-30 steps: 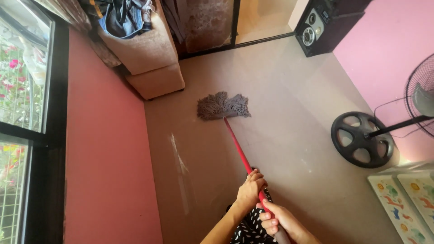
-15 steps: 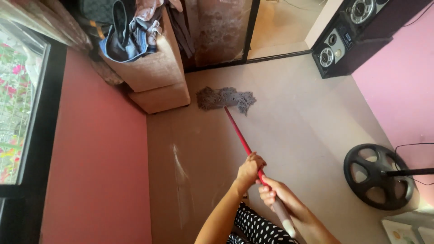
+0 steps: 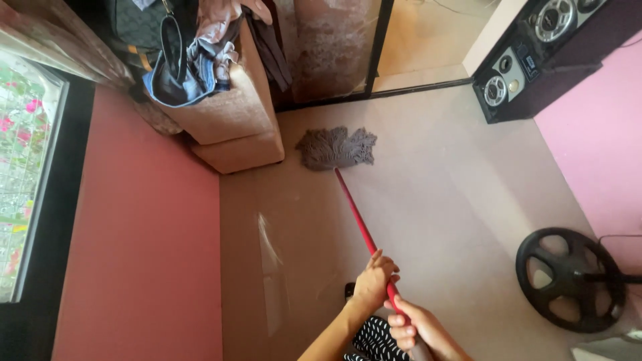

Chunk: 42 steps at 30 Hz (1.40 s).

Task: Mopping the floor of a bedroom using a string mop.

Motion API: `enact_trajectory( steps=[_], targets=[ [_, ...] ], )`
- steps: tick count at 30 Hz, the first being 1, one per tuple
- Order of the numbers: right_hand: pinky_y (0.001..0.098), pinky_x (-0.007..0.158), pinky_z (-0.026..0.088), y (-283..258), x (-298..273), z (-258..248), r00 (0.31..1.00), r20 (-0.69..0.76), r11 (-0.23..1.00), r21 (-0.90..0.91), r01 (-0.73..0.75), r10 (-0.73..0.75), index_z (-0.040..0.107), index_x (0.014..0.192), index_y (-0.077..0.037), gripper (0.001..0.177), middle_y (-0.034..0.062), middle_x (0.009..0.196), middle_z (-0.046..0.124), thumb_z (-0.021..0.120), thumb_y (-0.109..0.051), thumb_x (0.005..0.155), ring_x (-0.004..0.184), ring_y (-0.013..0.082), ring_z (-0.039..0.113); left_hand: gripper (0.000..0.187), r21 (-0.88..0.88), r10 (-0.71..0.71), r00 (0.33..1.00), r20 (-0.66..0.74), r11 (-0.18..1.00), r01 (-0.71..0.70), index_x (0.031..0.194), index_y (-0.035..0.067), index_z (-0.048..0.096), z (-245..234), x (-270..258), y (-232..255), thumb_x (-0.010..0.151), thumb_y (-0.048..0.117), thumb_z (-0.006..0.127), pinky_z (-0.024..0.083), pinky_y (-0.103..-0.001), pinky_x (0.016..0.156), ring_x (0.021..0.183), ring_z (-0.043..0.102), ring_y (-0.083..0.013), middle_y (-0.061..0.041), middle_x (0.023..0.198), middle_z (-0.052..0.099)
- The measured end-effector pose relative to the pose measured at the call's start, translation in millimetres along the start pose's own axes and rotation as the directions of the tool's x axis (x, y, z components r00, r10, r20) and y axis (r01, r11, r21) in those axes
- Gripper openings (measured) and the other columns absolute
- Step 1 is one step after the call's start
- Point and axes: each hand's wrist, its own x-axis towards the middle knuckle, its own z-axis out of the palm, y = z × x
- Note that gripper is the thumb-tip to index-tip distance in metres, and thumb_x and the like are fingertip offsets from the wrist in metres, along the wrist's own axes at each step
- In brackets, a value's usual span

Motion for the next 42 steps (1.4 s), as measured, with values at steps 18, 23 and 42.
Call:
enact_trajectory(
  steps=[18,23,42],
  targets=[
    [0.0135,0.037,0.029,-117.7,47.9,73.9,0.984,0.090,0.988,-0.005,0.156,-0.155,0.045,0.102,-0.011,0.018,-0.0039,0.068,0.041,0.052,-0.028,0.099,0.047,-0.0017,0.033,0.019,0.134,-0.063,0.998,0.003,0.989,0.062,0.107,0.018,0.065,-43.5,156.1,-62.1,0.089,0.010,0.064,0.044,-0.033,0.104,0.149,0.023,-0.0171,0.003,0.132,0.053],
    [0.0248,0.030,0.025,-50.7,73.7,-31.0,0.992,0.119,0.996,-0.067,0.050,-0.042,0.054,0.099,-0.015,0.026,-0.0055,0.060,0.041,0.051,-0.041,0.098,0.038,0.0043,0.034,0.018,0.142,0.122,0.989,-0.082,0.984,-0.109,0.107,0.013,0.067,-8.9,76.2,-23.0,0.093,0.024,0.063,0.054,-0.039,0.092,0.143,0.032,-0.0294,-0.005,0.127,0.058],
    [0.0222,0.038,0.019,-89.5,74.9,39.4,0.985,-0.042,0.984,-0.070,0.162,-0.165,0.051,0.106,-0.009,0.029,-0.0004,0.066,0.036,0.050,-0.037,0.098,0.044,0.0058,0.027,0.017,0.156,-0.074,0.969,0.237,0.987,0.037,0.096,0.013,0.063,-50.3,131.6,-29.7,0.094,0.006,0.048,0.047,-0.047,0.099,0.151,0.018,-0.0214,0.000,0.131,0.053]
  ],
)
